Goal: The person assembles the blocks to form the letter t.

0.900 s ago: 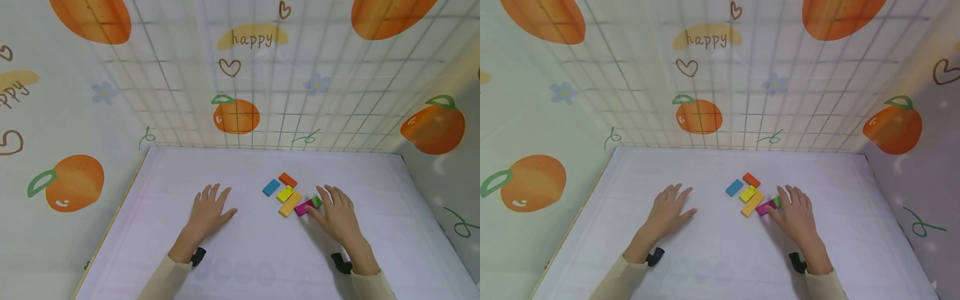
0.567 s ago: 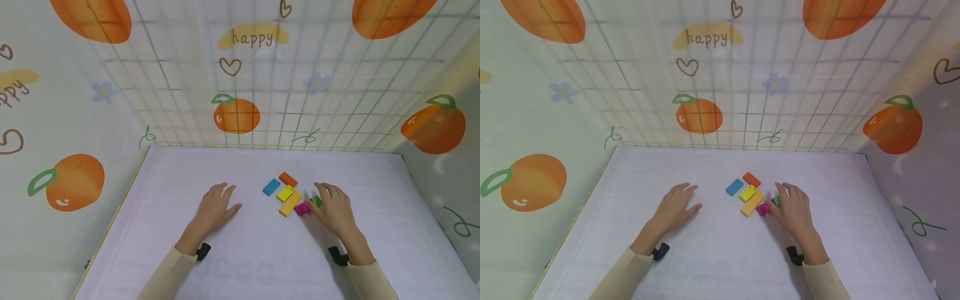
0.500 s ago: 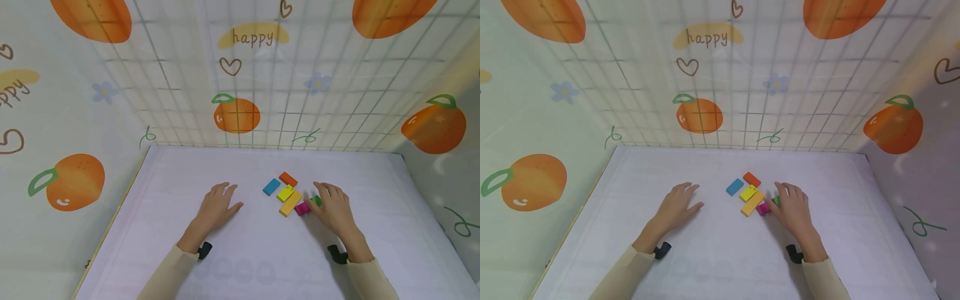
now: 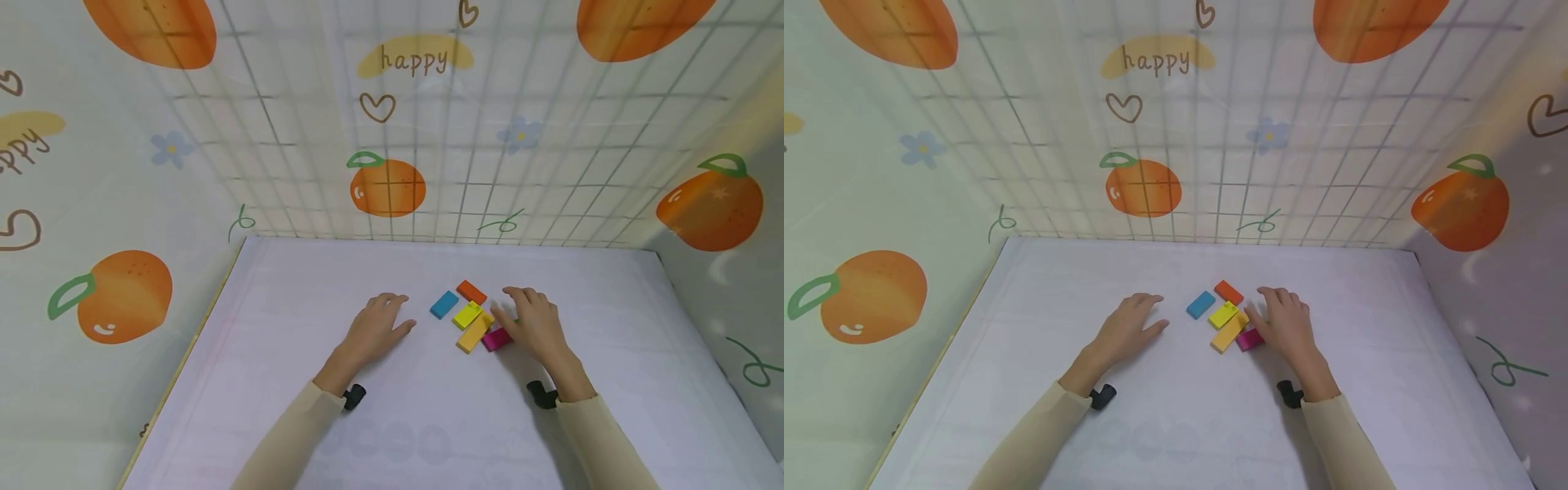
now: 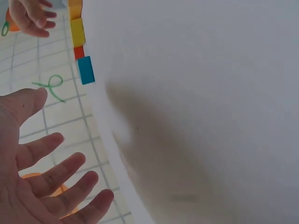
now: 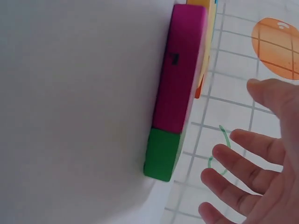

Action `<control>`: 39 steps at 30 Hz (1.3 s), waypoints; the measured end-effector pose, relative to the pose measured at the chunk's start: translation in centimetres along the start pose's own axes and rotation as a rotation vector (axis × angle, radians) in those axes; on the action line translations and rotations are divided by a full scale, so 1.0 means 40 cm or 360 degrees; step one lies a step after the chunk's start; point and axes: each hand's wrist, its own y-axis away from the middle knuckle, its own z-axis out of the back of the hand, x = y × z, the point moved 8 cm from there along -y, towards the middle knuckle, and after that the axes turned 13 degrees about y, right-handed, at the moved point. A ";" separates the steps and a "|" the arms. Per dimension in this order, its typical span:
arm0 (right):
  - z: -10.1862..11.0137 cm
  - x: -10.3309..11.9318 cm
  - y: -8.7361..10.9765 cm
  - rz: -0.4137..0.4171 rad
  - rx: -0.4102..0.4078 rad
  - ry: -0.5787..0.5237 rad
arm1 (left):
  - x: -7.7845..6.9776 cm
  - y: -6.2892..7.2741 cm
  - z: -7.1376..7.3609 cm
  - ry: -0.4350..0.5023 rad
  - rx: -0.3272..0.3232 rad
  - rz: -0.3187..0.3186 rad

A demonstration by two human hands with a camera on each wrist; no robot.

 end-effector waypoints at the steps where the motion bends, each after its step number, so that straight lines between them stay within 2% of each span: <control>1: -0.002 0.000 -0.006 -0.0004 0.0007 -0.0008 | -0.003 -0.006 -0.004 0.0012 0.0005 0.0006; 7: -0.009 -0.004 -0.045 -0.0028 0.0027 -0.0041 | -0.010 -0.044 -0.037 0.0048 0.0049 0.0062; 18: -0.055 0.005 -0.097 -0.0079 0.0286 -0.0084 | -0.039 -0.100 -0.079 0.0068 0.0151 0.0118; 24: -0.074 0.016 -0.109 -0.0031 0.0333 -0.0063 | -0.052 -0.122 -0.096 0.0057 0.0199 0.0149; 30: -0.083 0.023 -0.115 0.0039 0.0335 -0.0020 | -0.060 -0.137 -0.117 -0.0032 0.0229 0.0134; 39: -0.087 0.027 -0.127 0.0066 0.0336 0.0061 | -0.065 -0.154 -0.132 -0.0238 0.0200 0.0108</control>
